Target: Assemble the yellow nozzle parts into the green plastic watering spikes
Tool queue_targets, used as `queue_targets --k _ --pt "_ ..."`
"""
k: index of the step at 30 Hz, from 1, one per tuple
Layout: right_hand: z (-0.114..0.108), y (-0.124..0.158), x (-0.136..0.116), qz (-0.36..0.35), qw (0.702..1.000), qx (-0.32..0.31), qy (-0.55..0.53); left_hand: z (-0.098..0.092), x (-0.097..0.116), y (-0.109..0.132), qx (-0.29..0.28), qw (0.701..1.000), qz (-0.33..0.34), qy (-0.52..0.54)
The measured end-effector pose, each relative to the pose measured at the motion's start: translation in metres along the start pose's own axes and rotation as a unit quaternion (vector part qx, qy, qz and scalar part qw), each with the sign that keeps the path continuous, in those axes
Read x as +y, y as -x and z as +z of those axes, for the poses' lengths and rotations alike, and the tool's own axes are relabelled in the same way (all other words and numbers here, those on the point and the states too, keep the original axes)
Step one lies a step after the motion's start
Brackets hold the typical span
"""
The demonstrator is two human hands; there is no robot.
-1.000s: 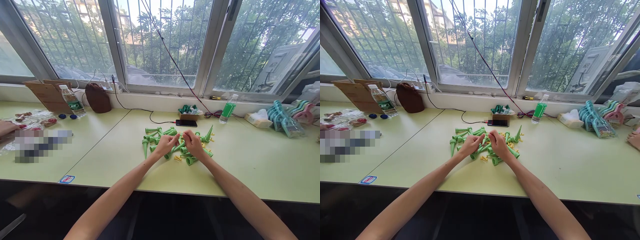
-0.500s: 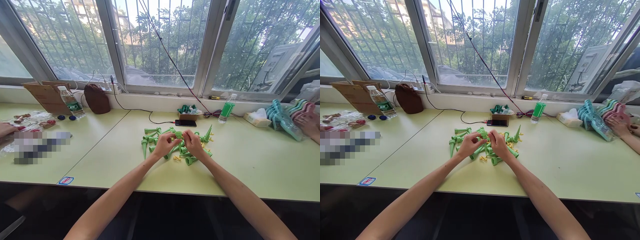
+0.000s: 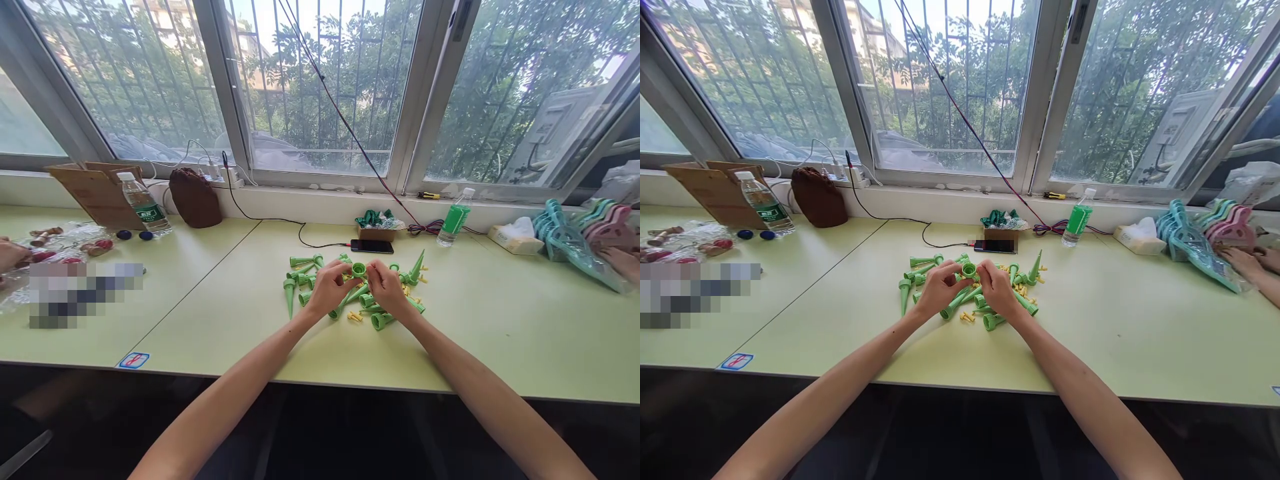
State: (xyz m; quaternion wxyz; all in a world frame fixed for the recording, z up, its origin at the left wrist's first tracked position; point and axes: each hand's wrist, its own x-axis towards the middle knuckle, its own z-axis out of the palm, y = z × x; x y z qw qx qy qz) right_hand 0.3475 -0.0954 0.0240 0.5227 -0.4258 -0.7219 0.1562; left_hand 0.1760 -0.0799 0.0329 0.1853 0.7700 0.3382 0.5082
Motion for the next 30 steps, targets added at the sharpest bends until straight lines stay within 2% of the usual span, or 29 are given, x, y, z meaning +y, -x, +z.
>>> queue_targets --k 5,9,14,17,21,30 --pt "0.0 0.001 -0.002 -0.002 1.0 0.027 0.004 0.001 0.001 -0.002 -0.019 0.998 -0.033 0.048" --pt "-0.003 0.0 -0.003 0.004 0.998 0.056 0.008 -0.001 0.005 -0.003 -0.031 0.989 -0.089 0.111" --pt "-0.004 0.0 -0.005 -0.008 0.998 0.057 0.026 -0.003 0.011 -0.004 -0.108 0.949 -0.201 0.218" --pt "-0.003 0.0 -0.007 -0.028 0.998 0.036 0.032 -0.004 0.011 -0.004 -0.138 0.92 -0.241 0.278" --pt "-0.003 0.0 -0.007 -0.054 0.998 0.008 0.027 -0.005 0.01 -0.004 -0.156 0.902 -0.263 0.306" --pt "-0.004 -0.001 -0.004 -0.047 0.999 -0.014 0.008 -0.007 0.012 -0.004 -0.17 0.9 -0.278 0.29"
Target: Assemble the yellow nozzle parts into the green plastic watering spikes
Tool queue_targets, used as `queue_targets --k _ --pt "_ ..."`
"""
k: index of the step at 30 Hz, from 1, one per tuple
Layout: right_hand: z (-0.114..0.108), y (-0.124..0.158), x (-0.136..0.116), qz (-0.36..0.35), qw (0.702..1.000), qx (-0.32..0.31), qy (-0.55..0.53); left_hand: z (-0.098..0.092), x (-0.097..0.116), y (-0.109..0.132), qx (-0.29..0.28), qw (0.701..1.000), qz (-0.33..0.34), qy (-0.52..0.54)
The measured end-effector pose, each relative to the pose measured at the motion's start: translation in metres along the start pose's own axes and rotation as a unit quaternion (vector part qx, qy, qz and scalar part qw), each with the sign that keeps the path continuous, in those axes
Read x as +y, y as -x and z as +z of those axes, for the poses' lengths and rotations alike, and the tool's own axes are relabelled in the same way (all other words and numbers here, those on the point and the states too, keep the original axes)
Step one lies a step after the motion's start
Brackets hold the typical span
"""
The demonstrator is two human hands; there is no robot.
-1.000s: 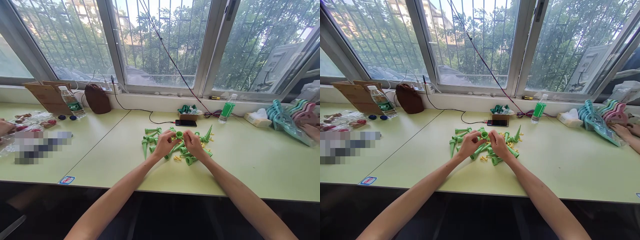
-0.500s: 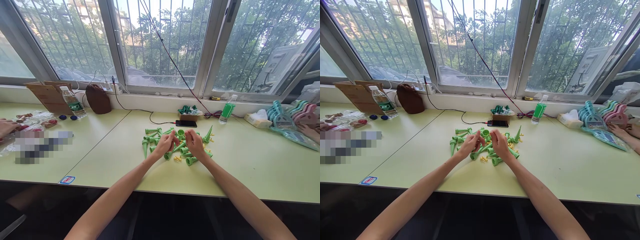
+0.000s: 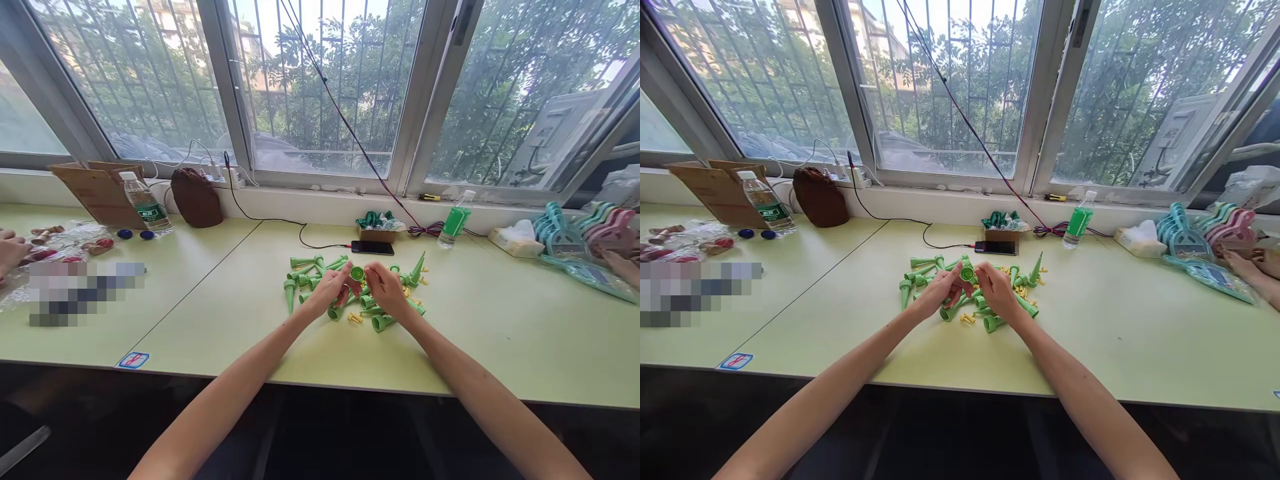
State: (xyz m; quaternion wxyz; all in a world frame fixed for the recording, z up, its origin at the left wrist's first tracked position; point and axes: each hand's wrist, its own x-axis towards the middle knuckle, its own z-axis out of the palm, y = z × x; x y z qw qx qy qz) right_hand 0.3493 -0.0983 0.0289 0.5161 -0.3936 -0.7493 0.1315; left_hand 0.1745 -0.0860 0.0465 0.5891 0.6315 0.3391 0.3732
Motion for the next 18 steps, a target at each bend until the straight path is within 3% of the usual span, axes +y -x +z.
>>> queue_targets --k 11,18 --pt "0.0011 0.0005 0.0079 0.027 0.999 -0.004 -0.017 -0.0029 -0.0019 -0.0013 -0.014 1.0 0.011 -0.026" --pt "0.0001 -0.0004 0.0068 0.039 0.999 -0.002 -0.01 -0.0037 -0.0016 0.0016 -0.028 0.996 0.054 -0.072"
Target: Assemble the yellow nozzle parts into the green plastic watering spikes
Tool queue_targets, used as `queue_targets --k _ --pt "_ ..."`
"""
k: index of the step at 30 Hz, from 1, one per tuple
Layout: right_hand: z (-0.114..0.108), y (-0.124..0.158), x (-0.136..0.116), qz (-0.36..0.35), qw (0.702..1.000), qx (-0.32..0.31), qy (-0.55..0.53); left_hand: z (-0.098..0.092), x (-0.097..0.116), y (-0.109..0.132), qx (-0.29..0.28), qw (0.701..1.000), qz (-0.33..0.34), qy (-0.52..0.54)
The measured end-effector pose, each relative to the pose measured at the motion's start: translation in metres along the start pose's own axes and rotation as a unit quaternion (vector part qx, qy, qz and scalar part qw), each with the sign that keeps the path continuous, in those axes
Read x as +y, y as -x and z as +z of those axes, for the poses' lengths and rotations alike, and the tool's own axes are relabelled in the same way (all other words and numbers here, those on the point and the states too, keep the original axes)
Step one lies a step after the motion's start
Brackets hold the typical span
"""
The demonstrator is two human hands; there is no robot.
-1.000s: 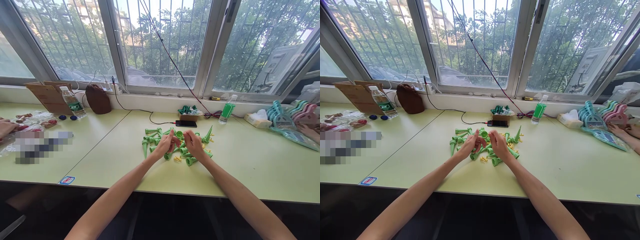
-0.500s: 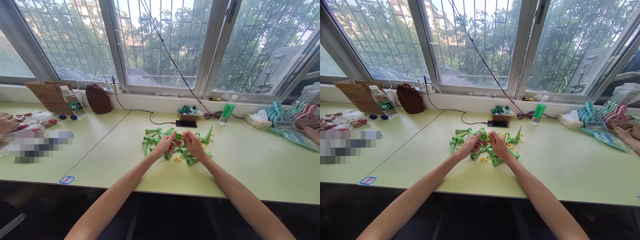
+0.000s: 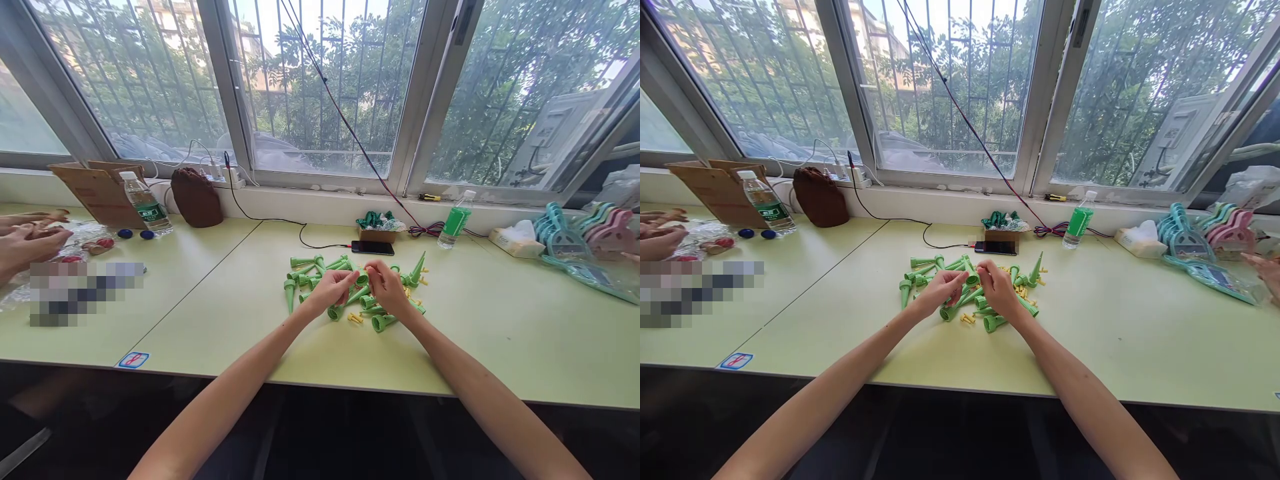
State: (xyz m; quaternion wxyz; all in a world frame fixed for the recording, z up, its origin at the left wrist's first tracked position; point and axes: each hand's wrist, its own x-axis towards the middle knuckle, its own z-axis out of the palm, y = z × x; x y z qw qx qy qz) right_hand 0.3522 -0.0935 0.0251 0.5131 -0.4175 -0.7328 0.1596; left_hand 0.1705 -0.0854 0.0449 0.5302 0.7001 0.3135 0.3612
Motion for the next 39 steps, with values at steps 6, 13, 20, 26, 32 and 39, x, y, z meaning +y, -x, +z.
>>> queue_targets --k 6,13,20,26,32,39 --pt "-0.001 -0.002 0.001 -0.007 1.0 0.001 0.023 0.003 0.004 0.002 0.02 0.995 0.04 -0.093" --pt "-0.002 -0.003 -0.001 -0.017 0.999 0.005 0.043 0.002 -0.005 -0.002 0.06 0.974 0.115 -0.186" --pt "-0.002 -0.002 -0.005 -0.025 0.998 0.008 0.059 -0.002 -0.011 -0.002 0.078 0.937 0.191 -0.282" --pt "-0.002 -0.003 -0.005 -0.034 0.996 0.002 0.08 -0.005 -0.015 -0.002 0.075 0.924 0.204 -0.316" --pt "0.001 -0.002 -0.002 -0.031 0.996 0.017 0.08 -0.003 -0.017 -0.002 0.096 0.916 0.201 -0.335" --pt "0.003 -0.001 -0.002 -0.006 0.995 0.069 0.065 0.002 -0.014 -0.005 0.168 0.935 0.148 -0.274"
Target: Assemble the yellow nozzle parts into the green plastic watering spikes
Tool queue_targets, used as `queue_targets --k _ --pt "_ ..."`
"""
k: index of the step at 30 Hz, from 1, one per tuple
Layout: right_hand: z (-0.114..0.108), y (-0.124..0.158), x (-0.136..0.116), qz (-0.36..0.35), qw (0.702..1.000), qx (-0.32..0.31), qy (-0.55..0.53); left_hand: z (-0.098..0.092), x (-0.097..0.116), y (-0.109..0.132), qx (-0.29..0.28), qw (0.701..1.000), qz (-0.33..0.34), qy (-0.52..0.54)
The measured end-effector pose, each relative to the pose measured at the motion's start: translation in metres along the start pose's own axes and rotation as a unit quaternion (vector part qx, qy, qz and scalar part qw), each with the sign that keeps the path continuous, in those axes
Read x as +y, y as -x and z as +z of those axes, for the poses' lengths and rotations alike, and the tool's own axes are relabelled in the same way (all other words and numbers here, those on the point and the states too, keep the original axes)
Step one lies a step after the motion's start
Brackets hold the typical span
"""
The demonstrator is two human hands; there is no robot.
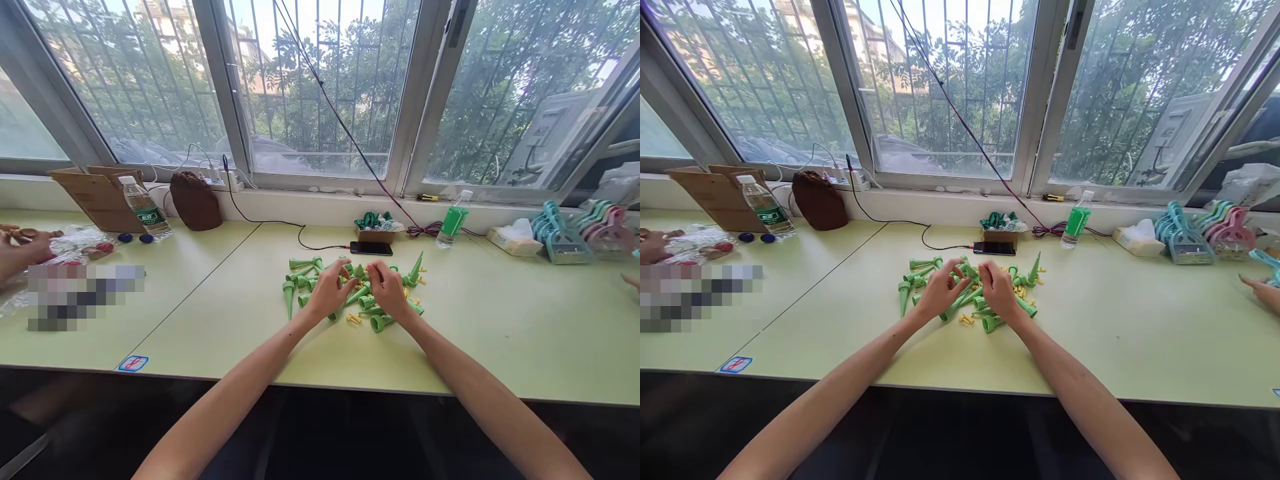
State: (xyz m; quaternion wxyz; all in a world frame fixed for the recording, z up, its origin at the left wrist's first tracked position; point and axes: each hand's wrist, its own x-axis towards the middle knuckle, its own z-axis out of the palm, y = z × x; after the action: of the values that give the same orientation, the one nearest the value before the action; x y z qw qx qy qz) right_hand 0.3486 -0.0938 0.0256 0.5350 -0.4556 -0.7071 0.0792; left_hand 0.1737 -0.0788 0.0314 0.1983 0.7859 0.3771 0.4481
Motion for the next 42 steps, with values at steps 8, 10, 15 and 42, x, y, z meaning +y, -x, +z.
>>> queue_targets --k 8,10,15,42 --pt "-0.003 0.001 -0.003 -0.006 0.999 -0.016 -0.032 0.001 0.006 -0.004 -0.127 0.956 -0.15 0.216" --pt "-0.003 0.002 -0.003 -0.019 0.999 -0.033 -0.037 0.001 0.008 -0.004 -0.143 0.944 -0.169 0.246" --pt "-0.003 0.002 -0.001 -0.022 0.998 -0.043 -0.033 -0.002 0.009 -0.003 -0.153 0.935 -0.179 0.267" --pt "-0.004 0.0 0.0 0.004 0.997 -0.062 -0.049 -0.003 0.01 0.002 -0.046 0.995 0.081 0.021"
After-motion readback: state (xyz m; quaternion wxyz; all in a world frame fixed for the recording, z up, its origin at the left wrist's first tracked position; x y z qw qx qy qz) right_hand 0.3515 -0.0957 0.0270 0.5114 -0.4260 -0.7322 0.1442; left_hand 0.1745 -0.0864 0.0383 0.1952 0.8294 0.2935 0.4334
